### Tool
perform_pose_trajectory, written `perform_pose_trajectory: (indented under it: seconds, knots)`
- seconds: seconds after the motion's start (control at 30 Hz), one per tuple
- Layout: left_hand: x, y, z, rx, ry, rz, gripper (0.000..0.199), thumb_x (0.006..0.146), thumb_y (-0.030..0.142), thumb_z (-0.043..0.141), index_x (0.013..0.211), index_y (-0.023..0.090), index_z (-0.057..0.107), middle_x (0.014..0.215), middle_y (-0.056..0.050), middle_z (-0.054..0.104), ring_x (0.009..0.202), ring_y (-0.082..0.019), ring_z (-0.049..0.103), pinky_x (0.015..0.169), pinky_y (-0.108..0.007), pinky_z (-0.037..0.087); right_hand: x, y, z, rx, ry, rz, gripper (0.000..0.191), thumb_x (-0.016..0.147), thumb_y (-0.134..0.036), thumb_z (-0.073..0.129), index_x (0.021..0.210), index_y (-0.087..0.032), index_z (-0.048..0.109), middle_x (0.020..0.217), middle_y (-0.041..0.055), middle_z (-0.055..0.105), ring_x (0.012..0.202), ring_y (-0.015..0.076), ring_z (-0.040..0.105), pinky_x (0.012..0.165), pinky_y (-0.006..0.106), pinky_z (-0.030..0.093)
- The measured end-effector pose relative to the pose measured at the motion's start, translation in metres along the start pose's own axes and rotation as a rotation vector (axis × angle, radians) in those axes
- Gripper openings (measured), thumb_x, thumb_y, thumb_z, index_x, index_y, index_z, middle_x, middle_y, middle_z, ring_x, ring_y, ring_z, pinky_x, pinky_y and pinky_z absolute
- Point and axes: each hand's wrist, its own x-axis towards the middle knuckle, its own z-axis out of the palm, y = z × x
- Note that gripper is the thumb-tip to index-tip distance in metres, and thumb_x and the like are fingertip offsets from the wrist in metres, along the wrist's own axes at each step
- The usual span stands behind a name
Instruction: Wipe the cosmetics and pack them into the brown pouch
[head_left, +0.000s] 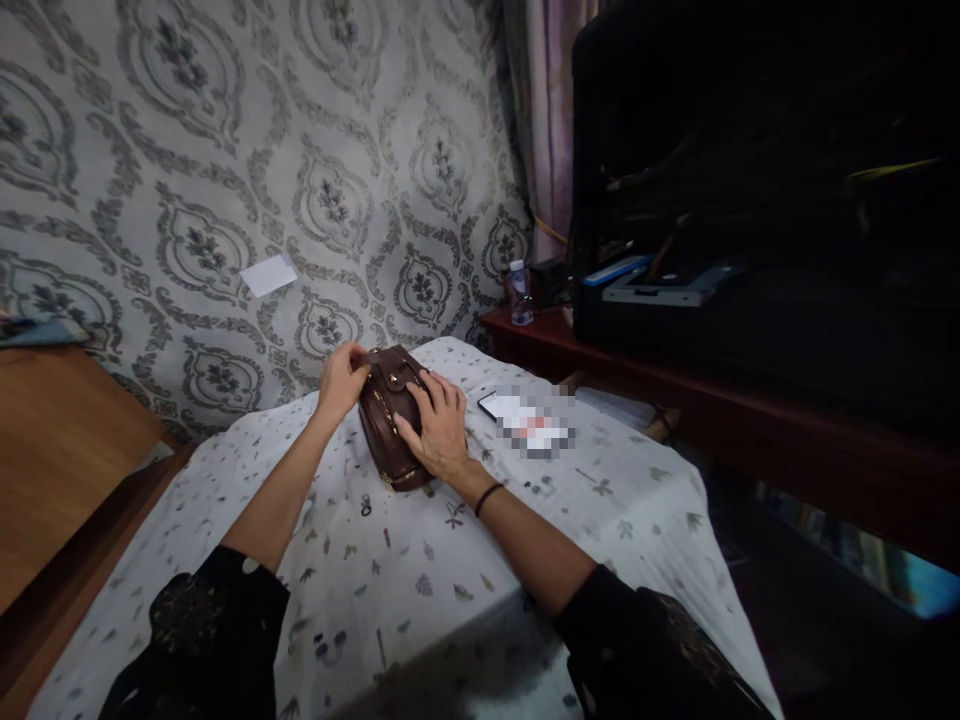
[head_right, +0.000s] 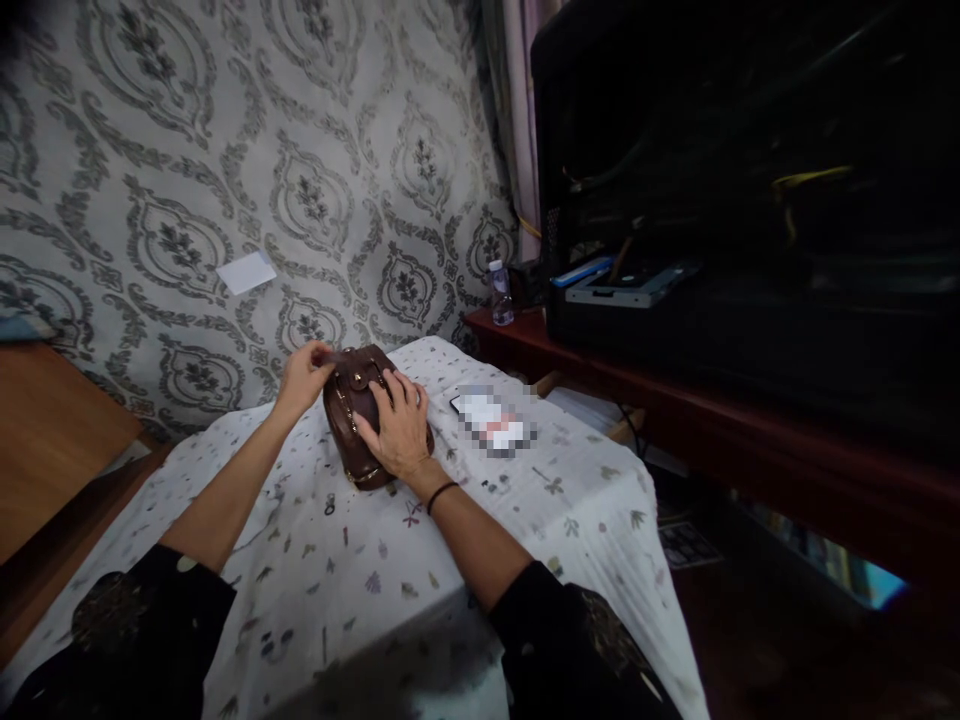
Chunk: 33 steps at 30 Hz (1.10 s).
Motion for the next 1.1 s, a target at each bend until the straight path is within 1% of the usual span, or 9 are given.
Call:
perform_pose_trajectory:
  seconds: [0.1,0.2,0.3,0.5,0.63,0.77,0.87,0.97,1.1]
  knots:
    - [-0.007,0.005,-0.006,0.095,-0.013,0.015,0.009,0.072,0.020,0.058,0.078,0.020,0.065,0.070,-0.001,0.065,0.071,-0.019,0.058,0.071,-0.030,0.045,-0.002,0.000,0.000,-0.001,0.007,-0.028,0.052,0.091,-0.051,0.057,0.129,-0.015,0.058,0.145,0.0179,0.050,0.137,0.0317,0.036,0.114,0.052,0.026]
    - [-0.013,0.011,-0.006,0.160,-0.033,0.046,0.007,0.075,0.020,0.057,0.076,0.021,0.064,0.072,-0.002,0.066,0.072,-0.020,0.058,0.071,-0.030,0.043,-0.002,0.001,0.001,-0.018,0.000,-0.054,0.060,0.086,-0.057,0.062,0.130,-0.016,0.058,0.145,0.0187,0.049,0.137,0.0333,0.036,0.114,0.054,0.026]
    - [-0.017,0.017,-0.006,0.201,-0.045,0.076,0.010,0.080,0.021,0.056,0.080,0.021,0.065,0.076,-0.003,0.068,0.075,-0.021,0.060,0.072,-0.031,0.042,-0.002,0.002,0.003,-0.047,-0.028,-0.053,0.063,0.084,-0.058,0.064,0.131,-0.017,0.058,0.147,0.0189,0.048,0.137,0.0341,0.035,0.113,0.055,0.026]
    - [-0.032,0.034,-0.010,0.400,-0.050,0.153,0.028,0.084,0.013,0.052,0.105,0.023,0.065,0.093,-0.007,0.072,0.088,-0.026,0.065,0.074,-0.033,0.043,-0.001,0.000,0.002,-0.094,-0.065,-0.051,0.064,0.086,-0.057,0.064,0.134,-0.015,0.056,0.146,0.0212,0.048,0.137,0.0352,0.036,0.111,0.055,0.029]
    - [-0.044,0.045,-0.011,0.504,-0.093,0.275,0.029,0.084,0.010,0.050,0.104,0.024,0.066,0.100,-0.009,0.072,0.102,-0.029,0.063,0.080,-0.036,0.045,0.000,0.000,0.001,-0.075,-0.077,-0.044,0.063,0.086,-0.057,0.063,0.134,-0.016,0.056,0.147,0.0205,0.047,0.138,0.0349,0.035,0.111,0.055,0.029]
    - [-0.044,0.053,-0.009,0.559,-0.117,0.296,0.028,0.085,0.010,0.051,0.106,0.022,0.065,0.105,-0.011,0.070,0.105,-0.030,0.061,0.084,-0.038,0.046,-0.002,0.000,0.001,-0.016,-0.041,-0.036,0.061,0.087,-0.057,0.061,0.132,-0.017,0.056,0.146,0.0190,0.049,0.138,0.0340,0.036,0.112,0.053,0.028]
    - [-0.035,0.056,-0.006,0.553,-0.142,0.317,0.025,0.087,0.017,0.055,0.110,0.021,0.066,0.108,-0.012,0.069,0.106,-0.031,0.059,0.088,-0.040,0.045,-0.004,-0.001,0.003,0.086,0.057,0.035,0.058,0.092,-0.052,0.053,0.137,-0.015,0.050,0.145,0.0189,0.049,0.137,0.0316,0.038,0.113,0.051,0.030]
    - [-0.026,0.056,-0.001,0.500,-0.158,0.344,0.020,0.091,0.024,0.055,0.105,0.022,0.069,0.104,-0.012,0.070,0.104,-0.032,0.059,0.093,-0.041,0.043,-0.006,0.002,0.009,0.160,0.143,0.201,0.057,0.096,-0.044,0.043,0.143,-0.013,0.042,0.142,0.0205,0.048,0.135,0.0303,0.041,0.111,0.050,0.034]
    - [-0.020,0.052,0.005,0.436,-0.136,0.332,0.019,0.093,0.029,0.053,0.095,0.023,0.071,0.094,-0.009,0.071,0.099,-0.029,0.060,0.091,-0.038,0.043,-0.008,0.007,0.019,0.143,0.147,0.328,0.053,0.099,-0.040,0.036,0.143,-0.011,0.042,0.134,0.0206,0.055,0.127,0.0298,0.047,0.107,0.049,0.038]
